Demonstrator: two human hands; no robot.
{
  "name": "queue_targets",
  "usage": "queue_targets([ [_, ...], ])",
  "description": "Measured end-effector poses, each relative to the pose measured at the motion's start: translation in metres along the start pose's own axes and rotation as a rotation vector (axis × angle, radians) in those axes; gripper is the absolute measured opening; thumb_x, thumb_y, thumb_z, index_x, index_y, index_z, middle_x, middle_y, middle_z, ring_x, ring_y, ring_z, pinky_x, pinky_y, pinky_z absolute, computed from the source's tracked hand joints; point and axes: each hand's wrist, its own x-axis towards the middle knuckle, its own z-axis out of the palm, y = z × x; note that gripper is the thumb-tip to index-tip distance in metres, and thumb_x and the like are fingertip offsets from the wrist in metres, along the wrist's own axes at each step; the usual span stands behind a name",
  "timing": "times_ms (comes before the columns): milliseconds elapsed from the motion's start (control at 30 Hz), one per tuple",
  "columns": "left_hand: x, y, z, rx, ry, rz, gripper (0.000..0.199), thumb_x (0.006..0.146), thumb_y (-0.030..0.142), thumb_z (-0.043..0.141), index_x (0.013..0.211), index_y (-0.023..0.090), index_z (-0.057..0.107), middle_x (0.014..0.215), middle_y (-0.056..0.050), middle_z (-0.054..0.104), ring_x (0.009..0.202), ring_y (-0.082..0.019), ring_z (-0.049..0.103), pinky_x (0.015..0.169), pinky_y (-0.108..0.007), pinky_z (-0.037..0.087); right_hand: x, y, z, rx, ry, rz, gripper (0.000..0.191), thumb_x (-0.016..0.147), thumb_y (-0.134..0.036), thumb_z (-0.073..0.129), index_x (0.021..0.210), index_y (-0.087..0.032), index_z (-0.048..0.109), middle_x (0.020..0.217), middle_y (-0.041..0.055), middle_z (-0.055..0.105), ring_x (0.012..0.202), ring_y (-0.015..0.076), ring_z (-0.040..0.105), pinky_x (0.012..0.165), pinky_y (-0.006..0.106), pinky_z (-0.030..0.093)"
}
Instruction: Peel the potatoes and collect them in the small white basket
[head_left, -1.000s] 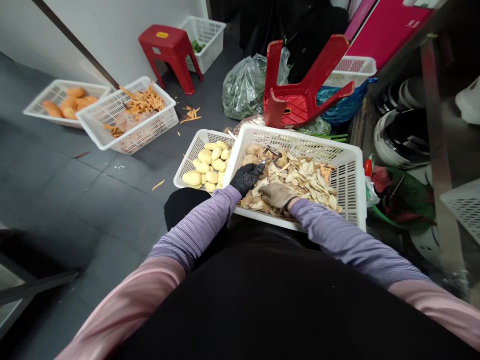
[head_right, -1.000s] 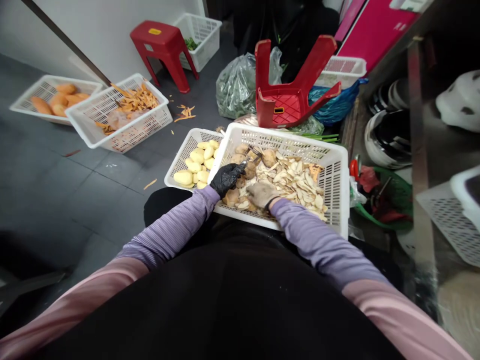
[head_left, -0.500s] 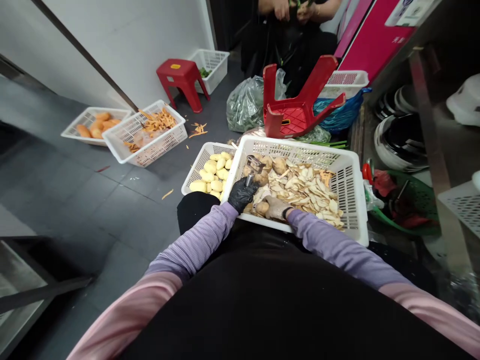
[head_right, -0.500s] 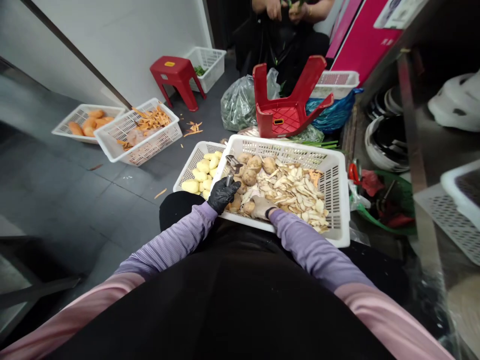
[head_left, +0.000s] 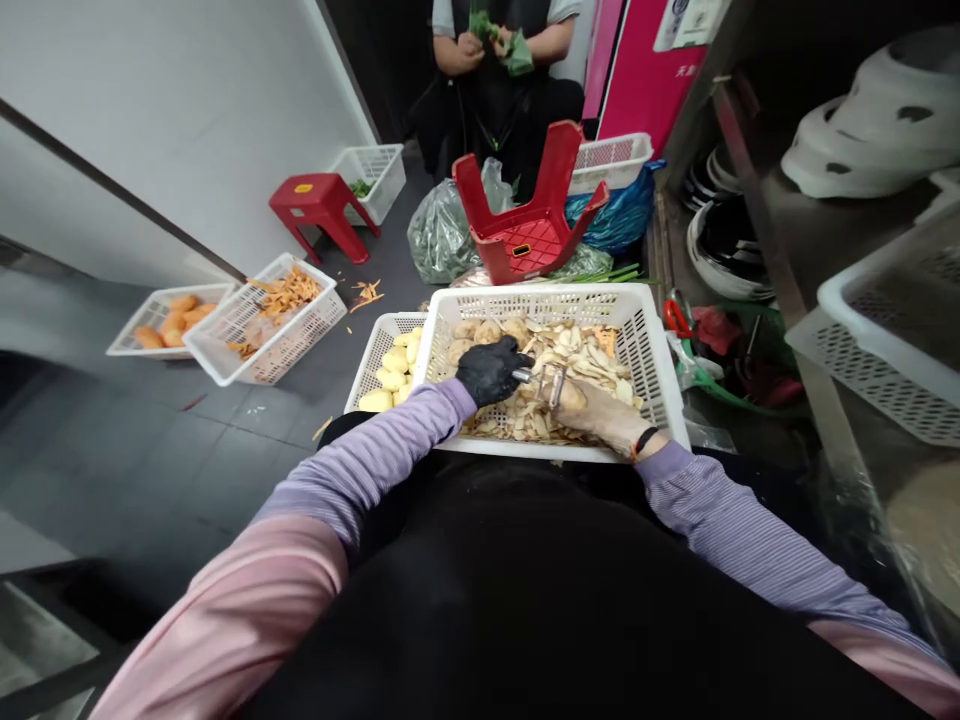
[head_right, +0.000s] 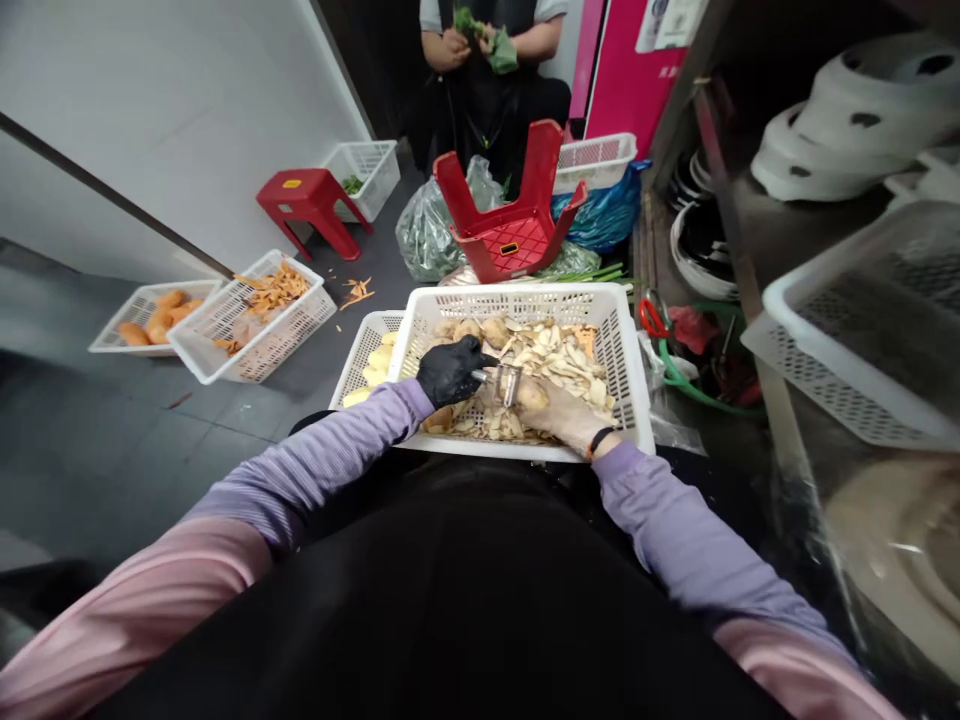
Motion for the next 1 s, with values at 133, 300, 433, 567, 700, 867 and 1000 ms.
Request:
queue_targets([
  [133,0.035,0.007,-0.001,0.144,-0.133,0.074,0.025,0.079,0.022,0.050,0.093,0.015,0.068,0.105,-0.012,0.060,0.098,-0.026,0.055,0.076,-0.034,0.040,0.009,-0.004,-0.002,-0.426,0.145,-0.001,0.030,0.060,-0.024,0.063,0.089,-0.016,0.055,0.087,0.0071,0.061,0.076,0.0184,0.056,0.067,0.027,0.042],
  [300,0.054,-0.021,0.021,0.182,-0.179,-0.085,0.025,0.081,0.021,0.047,0.094,0.015,0.067,0.101,-0.011,0.062,0.100,-0.025,0.055,0.080,-0.035,0.037,0.014,-0.006,-0.005,-0.493,0.149,-0.004,0.034,0.062,-0.027,0.063,0.093,-0.015,0.054,0.090,0.0078,0.059,0.077,0.0187,0.054,0.067,0.027,0.040],
  [433,0.053,-0.034,0.018,0.208,-0.176,-0.195,0.023,0.076,0.016,0.049,0.087,0.011,0.068,0.093,-0.013,0.063,0.094,-0.026,0.057,0.078,-0.036,0.037,0.009,-0.010,-0.010,-0.457,0.221,-0.190,0.039,0.061,-0.022,0.063,0.098,-0.015,0.053,0.099,0.0094,0.058,0.090,0.0208,0.053,0.079,0.029,0.042],
  [567,0.059,-0.019,0.009,0.170,-0.082,-0.101,0.023,0.077,0.023,0.050,0.089,0.016,0.068,0.095,-0.011,0.062,0.095,-0.024,0.055,0.079,-0.036,0.036,0.013,-0.003,-0.015,-0.512,0.313,-0.122,0.035,0.062,-0.024,0.062,0.095,-0.015,0.054,0.091,0.0097,0.058,0.081,0.0214,0.054,0.069,0.030,0.043],
  [700,0.065,-0.012,0.008,0.146,-0.119,-0.089,0.023,0.075,0.019,0.051,0.089,0.015,0.069,0.094,-0.011,0.063,0.097,-0.025,0.055,0.083,-0.038,0.033,0.018,0.005,-0.016,-0.559,0.319,-0.277,0.036,0.063,-0.022,0.059,0.097,-0.013,0.054,0.092,0.0111,0.056,0.085,0.0234,0.052,0.075,0.032,0.042],
  [867,0.061,-0.022,0.008,0.118,-0.083,-0.106,0.023,0.075,0.022,0.052,0.089,0.015,0.069,0.095,-0.011,0.063,0.098,-0.025,0.054,0.084,-0.037,0.033,0.016,0.006,-0.016,-0.645,0.337,-0.356,0.041,0.065,-0.017,0.054,0.105,-0.012,0.052,0.102,0.0148,0.054,0.098,0.0290,0.048,0.088,0.040,0.038],
  [1000,0.056,-0.023,0.005,0.113,-0.127,-0.175,0.021,0.074,0.019,0.052,0.086,0.015,0.069,0.094,-0.010,0.064,0.096,-0.024,0.055,0.084,-0.035,0.033,0.014,0.001,-0.017,-0.510,0.323,-0.411,0.048,0.064,-0.019,0.057,0.111,-0.013,0.049,0.110,0.0149,0.053,0.106,0.0285,0.046,0.094,0.040,0.036],
])
